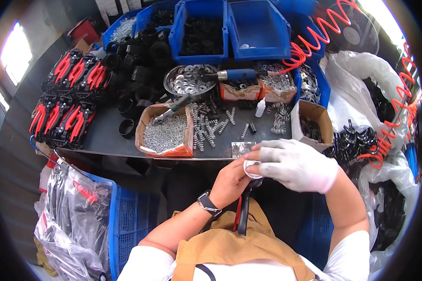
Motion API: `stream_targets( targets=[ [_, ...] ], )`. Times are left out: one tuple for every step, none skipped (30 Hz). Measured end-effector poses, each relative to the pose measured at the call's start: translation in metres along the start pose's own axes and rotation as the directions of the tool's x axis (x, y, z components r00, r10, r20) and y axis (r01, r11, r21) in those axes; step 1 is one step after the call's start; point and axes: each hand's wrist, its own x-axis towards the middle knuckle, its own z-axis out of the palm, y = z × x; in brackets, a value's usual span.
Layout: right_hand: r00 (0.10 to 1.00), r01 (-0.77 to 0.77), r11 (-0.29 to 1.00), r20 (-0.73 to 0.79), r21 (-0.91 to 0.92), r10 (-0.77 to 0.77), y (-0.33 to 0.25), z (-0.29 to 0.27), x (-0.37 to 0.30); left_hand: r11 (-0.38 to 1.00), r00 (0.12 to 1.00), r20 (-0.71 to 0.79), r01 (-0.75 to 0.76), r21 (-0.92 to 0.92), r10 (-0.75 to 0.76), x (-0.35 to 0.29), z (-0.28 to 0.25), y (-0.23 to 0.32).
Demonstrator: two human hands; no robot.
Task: The person assembles caulking guns by fitting handles, rods, washers, and barrels together, applying liquid from a small bottle onto components, and tightening fasteners with a pneumatic tool. They then place the completed caulking guns into plastic bags and store them in a bin.
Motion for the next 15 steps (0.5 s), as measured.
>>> stream_targets(
  targets=[
    [0.993, 0.007, 0.996, 0.113, 0.087, -0.017, 0.010, 0.003, 0.001, 1.000, 0.999, -0.051, 0.019, -0.001, -0.019, 0.003, 0.003, 0.000],
    [0.994, 0.006, 0.996, 0.108, 0.086, -0.015, 0.009, 0.002, 0.002, 1.000, 0.999, -0.047, 0.016, 0.002, -0.016, 0.004, 0.005, 0.002],
    [0.989, -0.078, 0.994, 0.129, 0.073, 0.068, 0.005, 0.002, 0.003, 1.000, 0.996, -0.090, -0.004, 0.015, 0.005, 0.001, 0.007, 0.005],
    [0.977, -0.161, 0.985, 0.148, 0.060, 0.151, -0.001, 0.004, 0.005, 0.999, 0.991, -0.131, -0.023, 0.031, 0.026, -0.002, 0.009, 0.008],
    [0.965, -0.241, 0.970, 0.114, 0.040, 0.235, -0.008, 0.011, 0.007, 1.000, 0.990, -0.144, 0.013, 0.023, -0.009, -0.005, 0.012, 0.005],
    [0.947, -0.312, 0.947, 0.061, -0.072, 0.317, -0.018, 0.019, 0.008, 0.999, 0.989, -0.146, 0.015, 0.032, -0.010, -0.008, 0.014, 0.001],
    [0.949, -0.313, 0.931, -0.033, -0.185, 0.313, -0.026, 0.028, 0.009, 0.998, 0.988, -0.154, 0.012, 0.058, -0.003, -0.011, 0.016, -0.003],
    [0.946, -0.324, 0.900, -0.126, -0.293, 0.299, -0.030, 0.036, 0.010, 0.996, 0.987, -0.161, 0.011, 0.085, 0.003, -0.012, 0.017, -0.006],
    [0.921, -0.390, 0.877, -0.134, -0.279, 0.367, -0.026, 0.042, 0.011, 0.993, 0.988, -0.107, 0.112, -0.028, -0.115, -0.008, 0.015, -0.001],
    [0.916, -0.401, 0.873, -0.146, -0.278, 0.374, -0.024, 0.046, 0.007, 0.994, 0.990, -0.095, 0.107, -0.022, -0.109, -0.006, 0.013, 0.006],
    [0.878, -0.466, 0.877, -0.182, -0.116, 0.443, -0.021, 0.048, -0.002, 0.989, 0.987, -0.161, -0.002, 0.145, 0.026, -0.003, 0.011, 0.014],
    [0.838, -0.507, 0.860, -0.200, 0.055, 0.507, -0.022, 0.049, -0.007, 0.945, 0.964, -0.209, -0.092, 0.315, 0.163, -0.003, 0.009, 0.024],
    [0.780, -0.519, 0.797, -0.211, 0.308, 0.589, -0.027, 0.045, -0.008, 0.970, 0.970, -0.194, -0.102, 0.220, 0.146, -0.005, 0.014, 0.019],
    [0.653, -0.443, 0.681, -0.311, 0.583, 0.691, -0.024, 0.059, -0.010, 0.940, 0.972, -0.086, -0.189, 0.285, 0.221, 0.006, 0.014, 0.010],
    [0.502, -0.270, 0.504, -0.326, 0.821, 0.801, -0.029, 0.068, -0.015, 0.962, 0.996, -0.060, -0.054, 0.266, 0.073, 0.007, 0.016, 0.010]
  ],
)
